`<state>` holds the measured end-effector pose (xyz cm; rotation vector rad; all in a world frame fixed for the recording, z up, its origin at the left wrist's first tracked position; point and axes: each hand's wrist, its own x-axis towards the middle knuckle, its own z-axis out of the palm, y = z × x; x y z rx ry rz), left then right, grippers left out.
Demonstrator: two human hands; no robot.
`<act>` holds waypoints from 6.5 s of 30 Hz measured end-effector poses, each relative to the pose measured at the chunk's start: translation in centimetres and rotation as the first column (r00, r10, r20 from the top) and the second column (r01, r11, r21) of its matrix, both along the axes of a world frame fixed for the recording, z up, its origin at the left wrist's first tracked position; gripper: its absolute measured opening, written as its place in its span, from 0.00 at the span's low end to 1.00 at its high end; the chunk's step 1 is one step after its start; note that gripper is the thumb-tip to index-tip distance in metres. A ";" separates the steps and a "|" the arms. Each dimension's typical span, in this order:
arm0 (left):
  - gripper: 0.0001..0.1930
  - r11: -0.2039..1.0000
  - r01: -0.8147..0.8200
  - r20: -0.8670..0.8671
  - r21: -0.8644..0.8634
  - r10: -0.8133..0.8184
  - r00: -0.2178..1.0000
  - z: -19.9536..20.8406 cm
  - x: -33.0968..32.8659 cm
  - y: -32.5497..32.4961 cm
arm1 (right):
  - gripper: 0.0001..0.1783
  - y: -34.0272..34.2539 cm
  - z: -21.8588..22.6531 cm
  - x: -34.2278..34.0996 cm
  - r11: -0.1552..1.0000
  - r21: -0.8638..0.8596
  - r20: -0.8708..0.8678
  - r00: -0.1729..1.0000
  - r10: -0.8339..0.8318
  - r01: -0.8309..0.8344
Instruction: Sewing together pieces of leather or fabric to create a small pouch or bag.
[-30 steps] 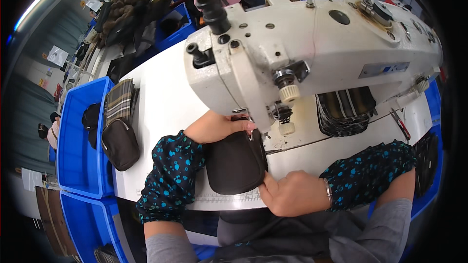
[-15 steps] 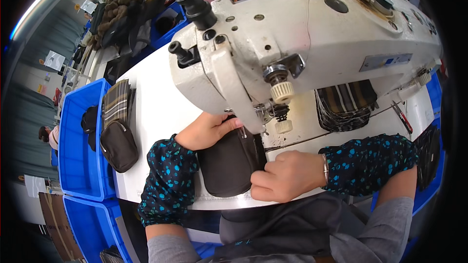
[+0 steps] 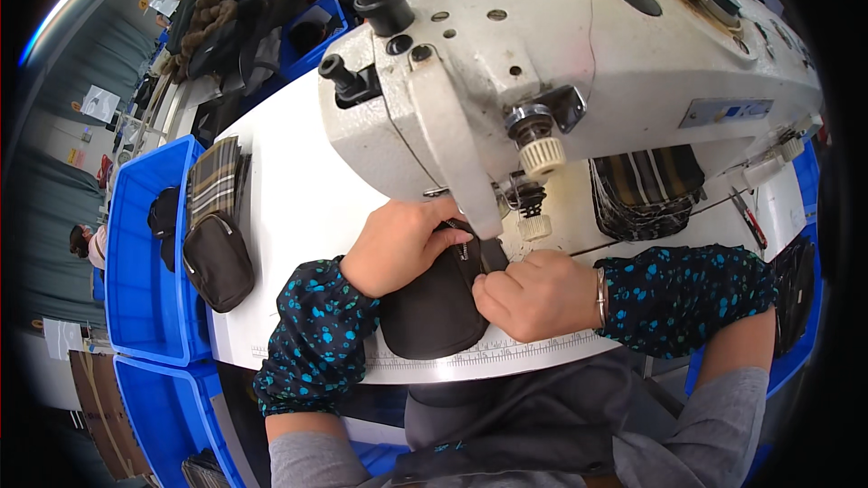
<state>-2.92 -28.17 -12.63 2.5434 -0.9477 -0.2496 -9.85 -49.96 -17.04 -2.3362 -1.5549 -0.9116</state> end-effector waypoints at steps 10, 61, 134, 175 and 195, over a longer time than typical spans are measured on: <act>0.14 0.980 -0.035 -0.062 -0.198 0.023 0.998 -0.2 1.2 1.3 | 0.09 -1.1 0.0 1.2 0.985 -0.078 -0.099 0.982 -0.161 0.154; 0.20 0.988 -0.102 0.227 -0.114 0.126 0.966 -2.4 0.4 0.1 | 0.16 0.3 0.5 -1.0 0.990 -0.095 -0.141 0.983 -0.121 0.108; 0.17 0.982 0.188 0.662 -0.012 -0.133 0.737 0.0 -1.9 0.4 | 0.04 -0.4 -1.6 3.8 0.944 0.238 -0.325 0.935 -0.143 0.228; 0.11 0.974 0.172 0.365 -0.144 -0.110 0.924 -1.1 -1.4 0.1 | 0.05 -0.3 0.2 0.5 0.978 -0.066 -0.253 0.944 -0.210 0.200; 0.21 0.964 -0.095 -0.106 -0.249 0.070 0.992 -2.0 2.0 1.4 | 0.12 -0.7 -2.1 2.3 0.987 -0.046 -0.285 0.944 -0.163 0.157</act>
